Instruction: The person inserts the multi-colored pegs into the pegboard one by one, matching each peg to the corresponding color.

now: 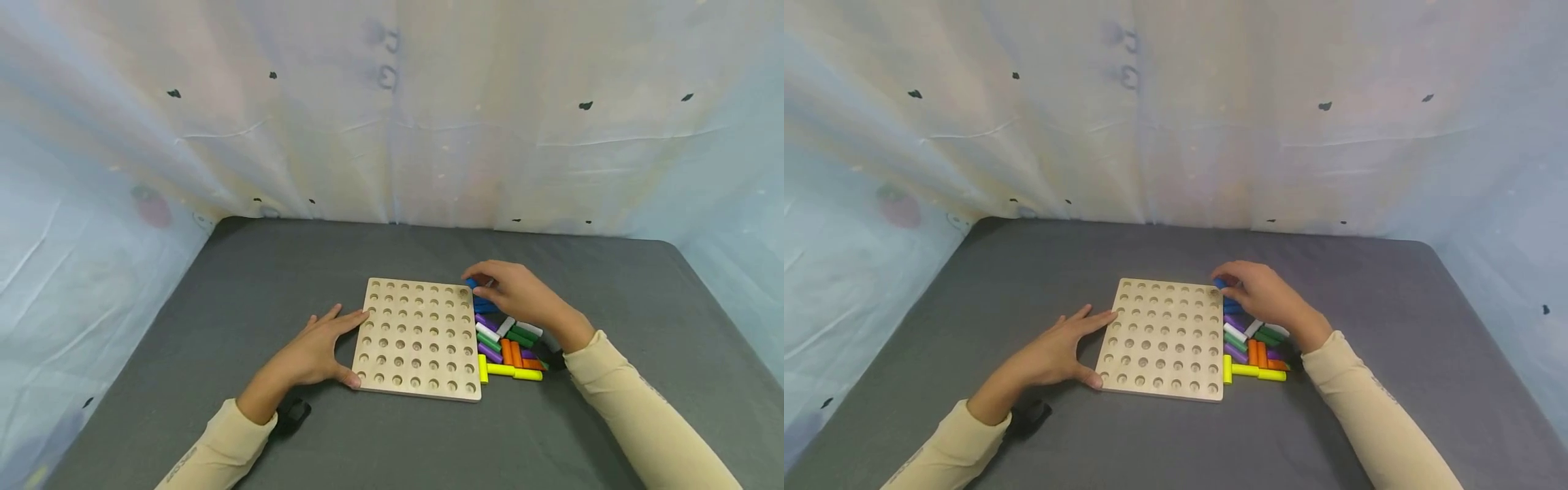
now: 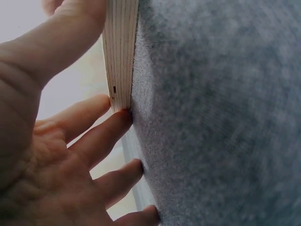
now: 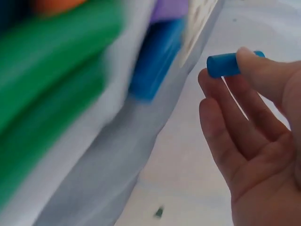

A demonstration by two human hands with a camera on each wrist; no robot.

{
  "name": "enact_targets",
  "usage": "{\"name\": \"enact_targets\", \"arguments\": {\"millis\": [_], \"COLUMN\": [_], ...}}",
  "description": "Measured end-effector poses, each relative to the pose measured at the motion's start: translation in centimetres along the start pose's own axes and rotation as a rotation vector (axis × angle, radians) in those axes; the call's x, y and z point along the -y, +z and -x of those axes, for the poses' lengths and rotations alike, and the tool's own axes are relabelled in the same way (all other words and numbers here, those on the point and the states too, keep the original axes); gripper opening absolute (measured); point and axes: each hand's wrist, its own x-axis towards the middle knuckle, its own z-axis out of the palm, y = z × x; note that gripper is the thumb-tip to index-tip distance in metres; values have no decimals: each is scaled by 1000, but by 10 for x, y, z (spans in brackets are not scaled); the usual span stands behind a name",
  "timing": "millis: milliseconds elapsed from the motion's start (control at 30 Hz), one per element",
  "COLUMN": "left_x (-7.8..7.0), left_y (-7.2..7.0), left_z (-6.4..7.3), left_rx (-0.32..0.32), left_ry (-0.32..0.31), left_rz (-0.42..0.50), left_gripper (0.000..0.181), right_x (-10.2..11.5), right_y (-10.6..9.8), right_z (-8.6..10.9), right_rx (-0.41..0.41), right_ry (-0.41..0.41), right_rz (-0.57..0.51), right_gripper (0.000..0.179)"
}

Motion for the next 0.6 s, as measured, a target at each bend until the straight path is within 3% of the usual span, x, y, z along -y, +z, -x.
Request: {"name": "enact_targets", "arguments": {"millis": [267,467,600], "left_x": [-11,-11,-5], "left_y": [1,2,0], "left_z": [4,6,6], "left_rx": [-33,-79,-67], "left_ry": [-81,6,37], "left_rz": [-78,-88,-67], "left_gripper": [110,107,105], "right_x": [34,52,62], "right_y": [13,29,39], "right_z": [-36,-59,-73], "right_rx": [-10,-10,-5], "right_ry": [-45,-87,-85], "right_rz": [-105,-156,-179], "right_gripper": [29,28,27]}}
